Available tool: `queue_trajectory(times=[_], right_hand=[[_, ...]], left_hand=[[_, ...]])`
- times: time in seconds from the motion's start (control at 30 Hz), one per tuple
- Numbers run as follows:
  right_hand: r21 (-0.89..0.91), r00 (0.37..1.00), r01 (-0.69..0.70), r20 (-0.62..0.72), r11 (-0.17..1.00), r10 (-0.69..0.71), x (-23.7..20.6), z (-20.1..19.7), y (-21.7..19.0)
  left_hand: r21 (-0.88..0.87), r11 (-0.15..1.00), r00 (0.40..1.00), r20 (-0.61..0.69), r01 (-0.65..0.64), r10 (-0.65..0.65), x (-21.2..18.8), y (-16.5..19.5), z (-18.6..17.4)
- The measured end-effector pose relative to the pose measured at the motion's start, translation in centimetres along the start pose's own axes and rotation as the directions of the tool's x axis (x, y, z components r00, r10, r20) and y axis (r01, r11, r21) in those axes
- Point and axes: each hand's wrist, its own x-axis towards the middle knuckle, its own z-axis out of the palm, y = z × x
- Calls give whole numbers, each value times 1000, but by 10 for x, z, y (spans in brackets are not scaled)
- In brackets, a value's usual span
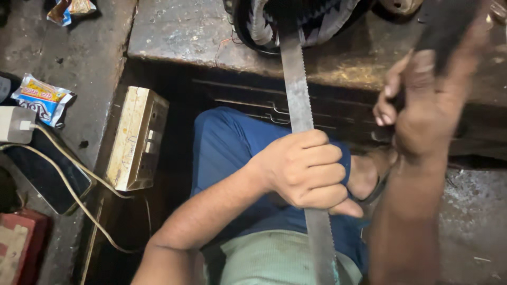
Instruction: The person sits under a workbench and uses a metal file to smooth a metal strip. Then the person stands and uses a screwdriver to adjust the copper windings inside a motor stator on the workbench.
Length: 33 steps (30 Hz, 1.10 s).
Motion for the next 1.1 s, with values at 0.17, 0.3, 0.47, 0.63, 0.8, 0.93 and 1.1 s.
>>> queue_trajectory(times=[0.17, 0.3, 0.47, 0.63, 0.8, 0.93, 1.1], right_hand=[[-42, 998, 60, -8, 997, -60, -14, -11, 8], [-47, 999, 21, 26, 999, -20, -21, -12, 16], [-30, 998, 16, 61, 999, -14, -19, -4, 24], [28, 998, 54, -41, 998, -53, -6, 5, 26], [-263, 929, 328, 264, 907, -259, 14, 23, 20], [-464, 907, 254, 418, 849, -42, 23, 24, 3], [17, 991, 130, -14, 991, -130, 18, 19, -1]], left_hand=[[-42, 998, 998, 29, -49, 50, -1, 3, -3], [-42, 999, 999, 36, -7, 8, 1, 6, -4], [-32, 999, 999, 36, -11, 12, 0, 2, -6], [-19, 1000, 999, 34, -15, 16, 0, -3, -6], [-21, 999, 1000, -3, 27, -28, 5, -2, -5], [-21, 1000, 1000, -15, 22, -22, 8, -3, -5], [-18, 1000, 999, -36, 21, -22, 7, -8, -5]])
